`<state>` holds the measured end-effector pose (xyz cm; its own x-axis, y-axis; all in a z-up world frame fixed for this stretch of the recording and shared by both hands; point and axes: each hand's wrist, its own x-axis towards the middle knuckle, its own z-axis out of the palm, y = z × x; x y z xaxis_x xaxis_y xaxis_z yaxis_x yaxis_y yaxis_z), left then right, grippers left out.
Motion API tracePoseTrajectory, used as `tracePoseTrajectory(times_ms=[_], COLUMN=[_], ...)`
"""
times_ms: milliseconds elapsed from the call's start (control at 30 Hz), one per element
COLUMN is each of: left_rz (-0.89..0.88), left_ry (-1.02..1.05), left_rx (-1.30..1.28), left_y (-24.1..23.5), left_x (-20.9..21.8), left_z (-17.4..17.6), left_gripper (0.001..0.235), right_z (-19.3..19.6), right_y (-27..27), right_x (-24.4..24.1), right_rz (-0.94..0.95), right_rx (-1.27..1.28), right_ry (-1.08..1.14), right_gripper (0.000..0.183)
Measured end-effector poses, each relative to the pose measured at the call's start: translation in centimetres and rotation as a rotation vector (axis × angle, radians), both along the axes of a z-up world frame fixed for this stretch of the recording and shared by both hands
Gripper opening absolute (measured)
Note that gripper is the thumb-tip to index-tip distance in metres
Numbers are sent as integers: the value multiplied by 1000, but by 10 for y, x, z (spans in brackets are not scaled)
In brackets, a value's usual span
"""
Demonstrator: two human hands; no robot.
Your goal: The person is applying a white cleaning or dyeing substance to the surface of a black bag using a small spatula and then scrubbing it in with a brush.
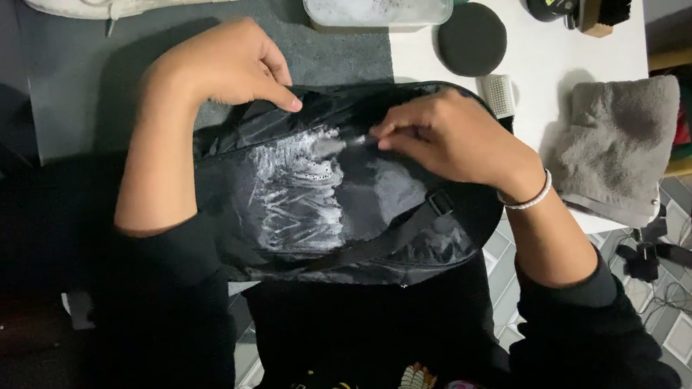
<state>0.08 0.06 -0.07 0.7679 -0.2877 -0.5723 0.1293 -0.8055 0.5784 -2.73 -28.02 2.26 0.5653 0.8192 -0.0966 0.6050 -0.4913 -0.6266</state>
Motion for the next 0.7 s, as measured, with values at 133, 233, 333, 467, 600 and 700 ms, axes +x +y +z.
tracePoseTrajectory(times_ms=[133,233,333,467,600,700], left_rz=[17,31,14,2,-25,19], left_ry=[10,28,4,3,-7,47], left_rx=[-4,-3,3,9,6,-7], left_y=[-2,-1,-1,-2,0,0], left_x=[-2,-2,-2,-2,-1,-3], left_z=[5,8,4,7,4,15], left_gripper=[24,25,23,24,33,23], right_z=[1,-4,-5,-4,5,-7], right_y=[-1,-4,-4,-3,1,-3], right_x=[-3,-1,-2,-3,-3,-4], right_rz=[-15,48,-34,-12,-11,-30], right_rx=[13,-32,17,22,-12,-2], right_ry=[19,119,-204,-60,101,-144], right_gripper=[15,18,12,14,15,13])
